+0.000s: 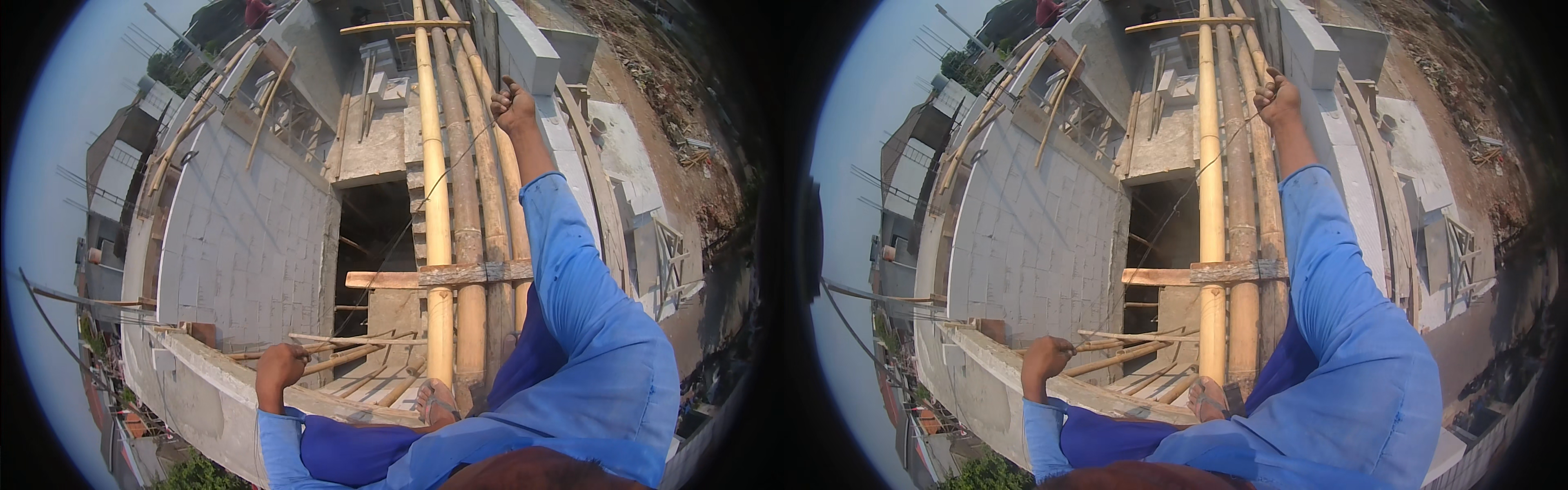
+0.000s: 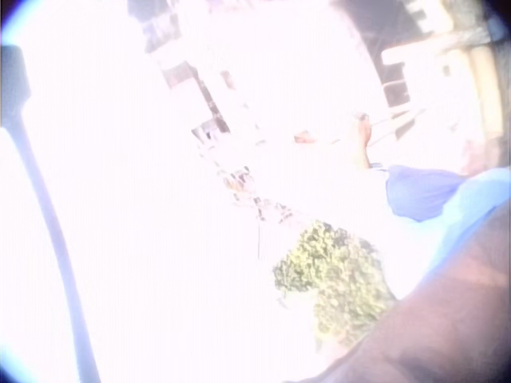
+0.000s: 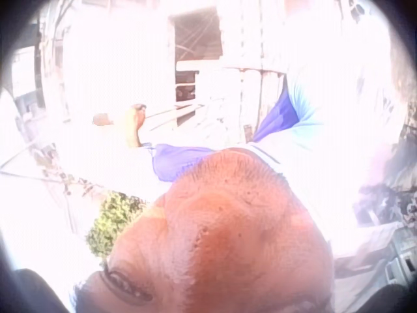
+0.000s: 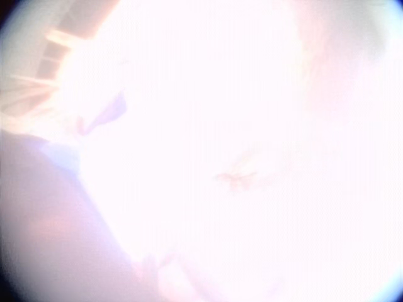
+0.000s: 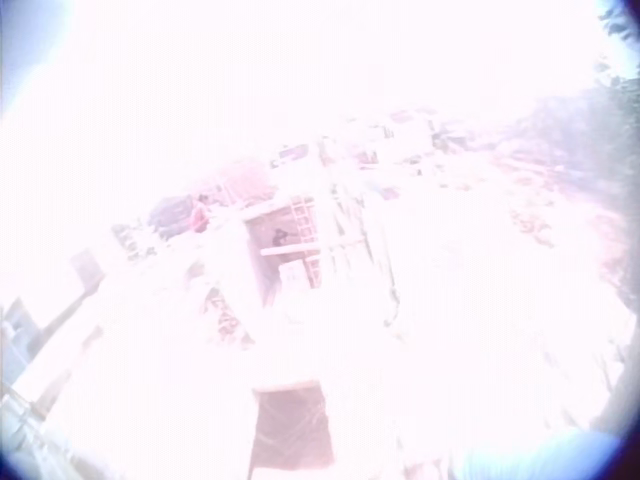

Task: The person uses wire and a pair of pliers to tie bamboo poles together, securing a horizontal support to vertical poles of a scaffolding structure.

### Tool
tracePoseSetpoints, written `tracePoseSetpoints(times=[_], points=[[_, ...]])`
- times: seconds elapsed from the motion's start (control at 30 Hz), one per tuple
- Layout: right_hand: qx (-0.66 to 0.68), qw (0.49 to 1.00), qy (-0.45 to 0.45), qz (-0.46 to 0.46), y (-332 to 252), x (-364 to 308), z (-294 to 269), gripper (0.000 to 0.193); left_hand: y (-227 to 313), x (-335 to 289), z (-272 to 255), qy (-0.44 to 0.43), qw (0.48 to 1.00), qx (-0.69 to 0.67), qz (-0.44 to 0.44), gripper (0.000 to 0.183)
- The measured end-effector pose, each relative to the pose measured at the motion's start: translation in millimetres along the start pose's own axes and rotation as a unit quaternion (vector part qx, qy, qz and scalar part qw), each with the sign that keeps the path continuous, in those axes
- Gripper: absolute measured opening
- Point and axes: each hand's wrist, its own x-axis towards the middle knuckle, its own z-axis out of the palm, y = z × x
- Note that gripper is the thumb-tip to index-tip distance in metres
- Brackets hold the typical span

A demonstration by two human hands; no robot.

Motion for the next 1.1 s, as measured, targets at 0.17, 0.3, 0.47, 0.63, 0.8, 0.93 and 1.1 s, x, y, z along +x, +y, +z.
tracePoseSetpoints(times=[0.17,0.3,0.47,0.63,0.8,0.93,1.1], points=[[-0.030,0.997,0.067,-0.001,-18,1,-19,0.022,24,-28,-43,-0.276,0.847,-0.415,0.186,0.029],[-0.061,0.992,0.099,0.044,-20,2,-33,0.023,0,-52,-50,0.184,0.802,-0.552,0.132,0.035],[-0.050,0.996,0.052,0.059,-1,0,-19,0.025,-11,-15,-16,0.271,0.953,-0.126,-0.056,0.018],[-0.045,0.997,0.055,0.037,-16,5,-28,0.026,26,-17,-20,-0.215,0.951,-0.206,0.079,0.015],[-0.085,0.991,0.094,0.037,-26,7,-45,0.022,-2,-57,-54,-0.030,0.836,-0.506,0.210,0.025],[-0.093,0.992,0.074,0.052,-21,9,-42,0.021,-1,-39,-41,0.312,0.864,-0.396,-0.001,0.020],[-0.145,0.984,0.099,0.034,-10,9,-31,0.014,7,-23,-25,0.330,0.888,-0.322,0.006,0.020]])
